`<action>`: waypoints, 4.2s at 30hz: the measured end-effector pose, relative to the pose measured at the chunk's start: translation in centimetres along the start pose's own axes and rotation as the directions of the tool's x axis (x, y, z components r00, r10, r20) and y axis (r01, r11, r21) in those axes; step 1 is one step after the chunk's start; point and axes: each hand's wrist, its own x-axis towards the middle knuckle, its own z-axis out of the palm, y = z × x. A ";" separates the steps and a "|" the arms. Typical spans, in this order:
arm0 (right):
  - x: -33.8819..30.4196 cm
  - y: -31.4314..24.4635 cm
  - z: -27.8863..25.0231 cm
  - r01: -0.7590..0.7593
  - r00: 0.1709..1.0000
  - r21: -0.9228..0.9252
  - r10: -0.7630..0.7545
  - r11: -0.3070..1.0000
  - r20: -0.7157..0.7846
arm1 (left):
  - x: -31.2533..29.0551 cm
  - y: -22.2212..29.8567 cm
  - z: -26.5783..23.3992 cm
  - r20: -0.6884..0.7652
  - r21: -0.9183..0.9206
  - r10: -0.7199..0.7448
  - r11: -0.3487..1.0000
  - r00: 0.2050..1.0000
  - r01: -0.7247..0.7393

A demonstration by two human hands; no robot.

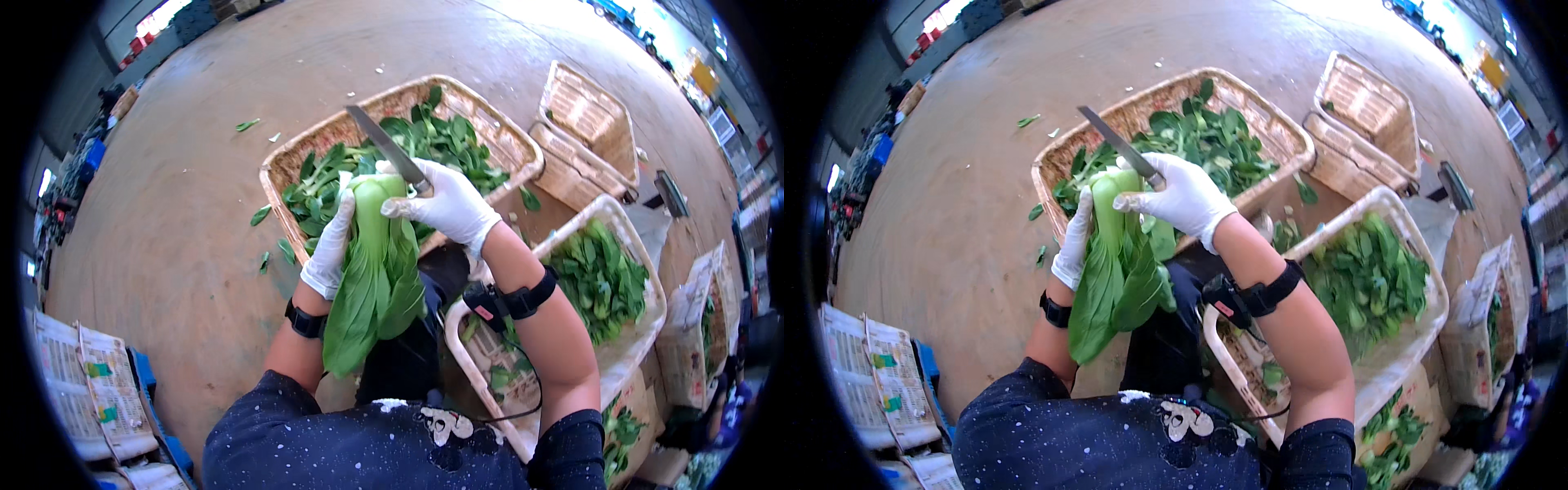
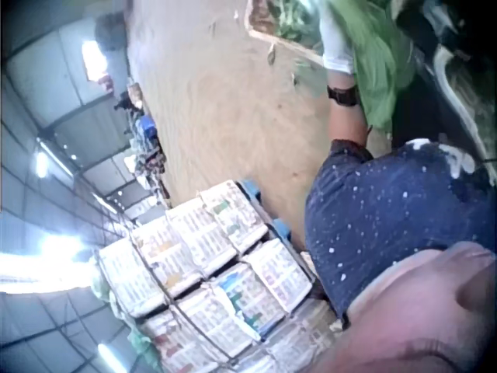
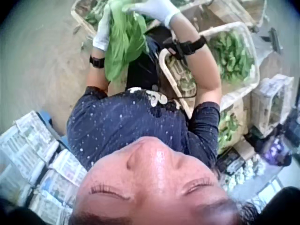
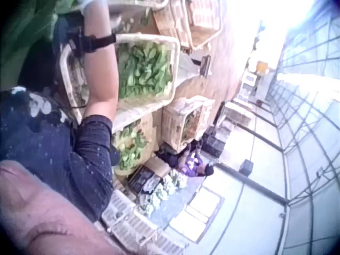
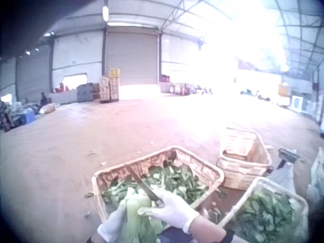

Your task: The person trims the root ends and outer leaves of bok choy using a knife and places them into baskets while sitting on the floor.

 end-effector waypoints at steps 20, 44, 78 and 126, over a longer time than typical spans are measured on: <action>-4.2 -2.7 -9.4 -0.313 0.751 -0.177 0.128 0.933 -0.648 | -1.1 -3.1 4.1 0.251 0.786 0.384 0.455 0.889 -0.419; -82.0 16.1 -17.4 0.493 -0.624 0.488 0.683 0.721 -0.379 | 16.4 -53.1 27.9 0.760 0.259 -0.454 -0.444 0.464 -0.858; -9.3 -0.3 -5.0 0.097 0.882 -0.957 -0.469 0.274 -0.045 | 3.0 -3.9 5.7 0.145 0.682 0.321 0.652 0.936 -0.330; -84.4 15.9 -13.9 0.088 -0.747 0.837 0.591 0.541 -0.303 | 21.4 -26.8 20.3 0.524 0.759 -0.307 0.592 0.794 -0.272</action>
